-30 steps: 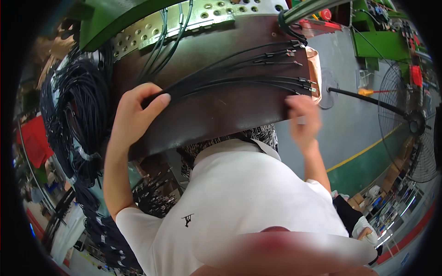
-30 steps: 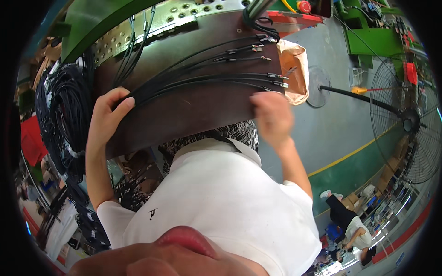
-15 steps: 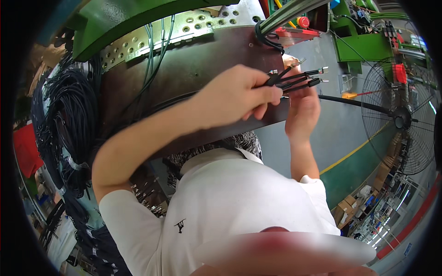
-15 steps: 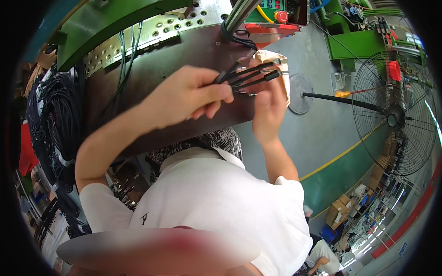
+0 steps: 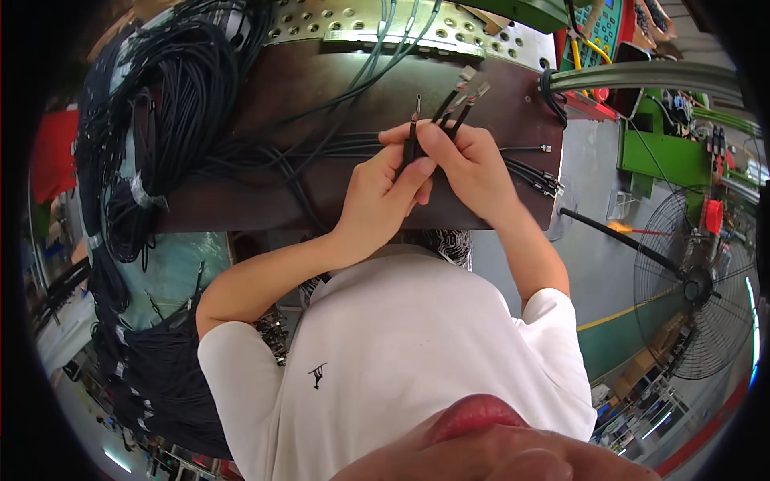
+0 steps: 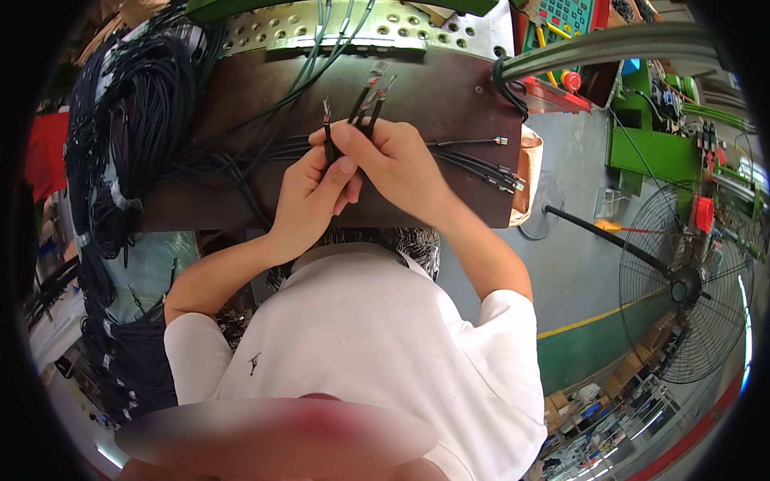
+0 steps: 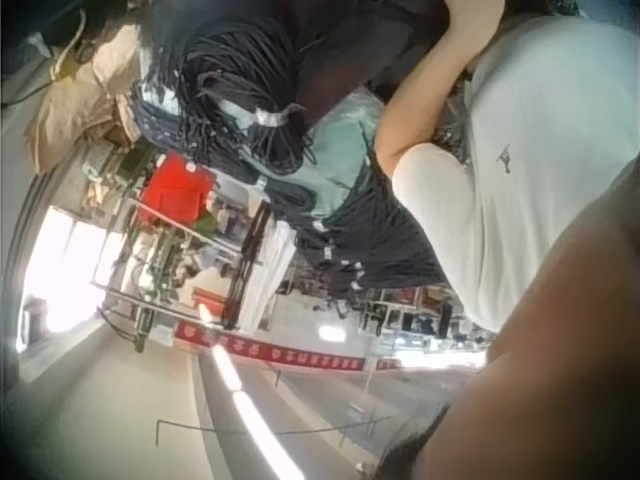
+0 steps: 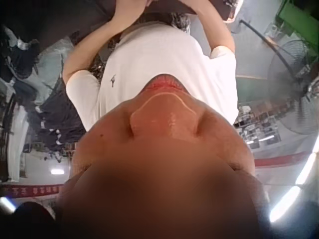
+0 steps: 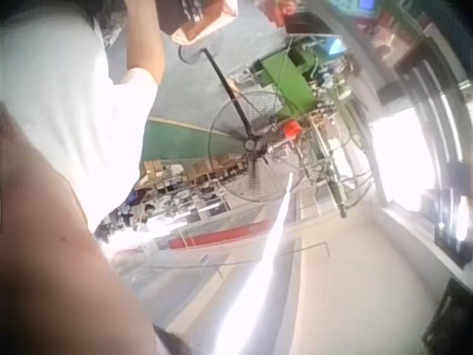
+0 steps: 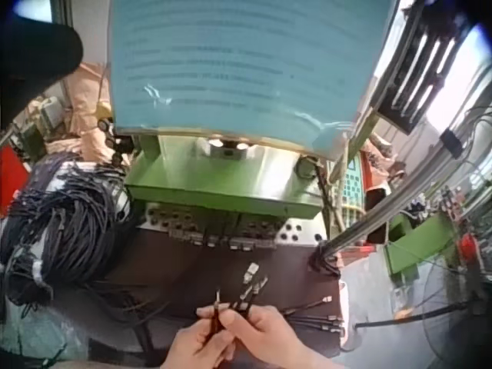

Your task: The recorder is plugging electronic cables into a testing board and bundling them together at a factory workstation.

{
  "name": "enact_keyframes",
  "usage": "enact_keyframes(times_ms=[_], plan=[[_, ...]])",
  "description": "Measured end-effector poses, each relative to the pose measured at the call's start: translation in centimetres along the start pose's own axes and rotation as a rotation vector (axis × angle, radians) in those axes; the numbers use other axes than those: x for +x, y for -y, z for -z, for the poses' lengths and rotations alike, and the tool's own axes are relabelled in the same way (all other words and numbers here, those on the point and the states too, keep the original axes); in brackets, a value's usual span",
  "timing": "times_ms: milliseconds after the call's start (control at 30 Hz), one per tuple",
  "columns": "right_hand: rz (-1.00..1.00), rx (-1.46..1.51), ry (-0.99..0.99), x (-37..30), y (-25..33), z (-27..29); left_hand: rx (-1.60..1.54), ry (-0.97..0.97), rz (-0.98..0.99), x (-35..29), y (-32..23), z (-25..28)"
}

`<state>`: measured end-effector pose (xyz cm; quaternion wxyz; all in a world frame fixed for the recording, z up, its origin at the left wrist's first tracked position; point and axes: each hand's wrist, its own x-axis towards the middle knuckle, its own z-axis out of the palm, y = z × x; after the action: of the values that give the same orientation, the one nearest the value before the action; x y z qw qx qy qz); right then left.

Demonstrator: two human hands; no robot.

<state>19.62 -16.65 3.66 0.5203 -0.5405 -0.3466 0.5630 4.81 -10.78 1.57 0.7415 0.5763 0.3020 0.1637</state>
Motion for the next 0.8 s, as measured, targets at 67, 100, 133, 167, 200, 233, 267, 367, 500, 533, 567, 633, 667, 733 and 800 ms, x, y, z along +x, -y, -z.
enact_keyframes(times_ms=[67,100,133,167,200,233,267,367,500,533,567,633,667,733,800], plan=[[0.385,-0.360,0.188,1.3,-1.4,2.2,-0.153,0.045,-0.034,-0.5,-0.2,0.6],[0.425,-0.393,0.323,2.2,-0.5,3.9,-0.160,0.031,-0.036,-0.7,0.0,1.3],[0.427,-0.610,0.179,3.2,0.8,5.1,-0.243,0.034,0.052,-0.9,-0.1,2.1],[0.427,-0.825,0.025,4.2,1.7,5.9,-0.324,0.044,0.140,-1.1,-0.3,2.5],[0.617,-1.225,-0.201,6.0,1.3,6.5,-0.329,0.016,0.161,-1.1,-0.5,2.2],[0.806,-1.619,-0.441,7.9,0.8,6.9,-0.334,0.022,0.160,-1.1,-0.5,1.8],[0.842,-1.651,-0.386,9.5,0.2,6.7,-0.376,-0.021,0.211,-0.9,-0.5,1.5],[0.772,-1.436,-0.337,10.9,-2.0,6.3,-0.455,-0.057,0.274,-0.9,-0.1,1.2],[0.750,-1.277,-0.145,6.1,-1.1,7.0,-0.461,-0.087,0.198,-1.0,0.0,1.4],[0.677,-1.262,-0.118,4.8,-0.8,6.8,-0.467,-0.084,0.201,-0.8,0.2,1.4],[0.666,-1.277,-0.083,4.0,-0.7,6.8,-0.471,-0.070,0.211,-0.7,0.3,1.1],[0.761,-1.354,-0.112,3.4,-0.7,6.1,-0.453,-0.082,0.192,-0.9,0.3,1.1],[0.753,-1.360,-0.115,3.5,-0.4,5.5,-0.436,-0.082,0.197,-0.8,0.4,1.0],[0.952,-1.380,-0.282,3.8,0.5,3.9,-0.420,-0.084,0.210,-1.0,0.6,1.0],[0.961,-1.483,-0.209,4.8,0.2,3.9,-0.434,0.032,0.236,-1.2,0.3,1.5]])
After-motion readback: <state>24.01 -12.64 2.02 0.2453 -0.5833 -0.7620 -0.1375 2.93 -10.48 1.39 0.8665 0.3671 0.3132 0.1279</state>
